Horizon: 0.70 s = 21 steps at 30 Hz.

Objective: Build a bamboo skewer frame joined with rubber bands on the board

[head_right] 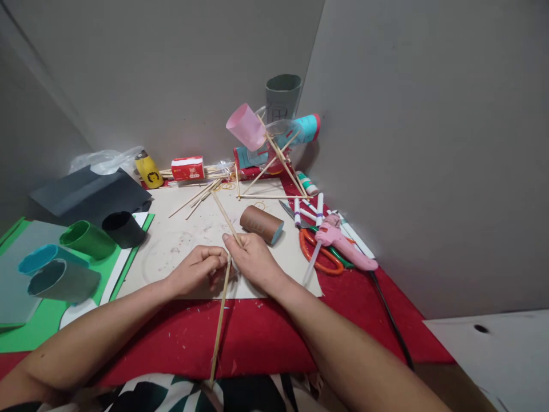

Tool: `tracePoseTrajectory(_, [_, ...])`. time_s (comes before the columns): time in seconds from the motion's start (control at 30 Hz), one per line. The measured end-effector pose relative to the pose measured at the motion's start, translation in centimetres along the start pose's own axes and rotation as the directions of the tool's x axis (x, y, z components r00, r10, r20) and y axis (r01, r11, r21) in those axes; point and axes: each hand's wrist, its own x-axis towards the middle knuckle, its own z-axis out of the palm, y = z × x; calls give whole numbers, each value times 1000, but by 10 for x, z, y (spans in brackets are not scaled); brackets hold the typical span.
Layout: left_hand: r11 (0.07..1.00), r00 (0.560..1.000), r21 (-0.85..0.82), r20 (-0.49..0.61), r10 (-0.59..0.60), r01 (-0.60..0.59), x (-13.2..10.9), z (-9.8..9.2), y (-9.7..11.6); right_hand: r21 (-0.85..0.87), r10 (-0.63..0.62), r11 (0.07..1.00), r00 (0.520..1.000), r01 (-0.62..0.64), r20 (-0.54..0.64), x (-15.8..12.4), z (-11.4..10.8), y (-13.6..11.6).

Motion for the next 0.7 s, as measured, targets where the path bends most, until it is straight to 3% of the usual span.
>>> tracePoseTrajectory(0.17, [976,991,182,-42,126,-117,1,1,1,11,-3,1000,1000,2,10,1,0,1])
tracePoseTrajectory(0.47, [956,998,288,-6,64,-60,0,-3,-1,-36,1,999,1000,0,24,0,2,-1])
tracePoseTrajectory(0.7, [892,990,429,74,123,-143,1,-9,1,-42,-4,999,1000,5,24,0,2,0])
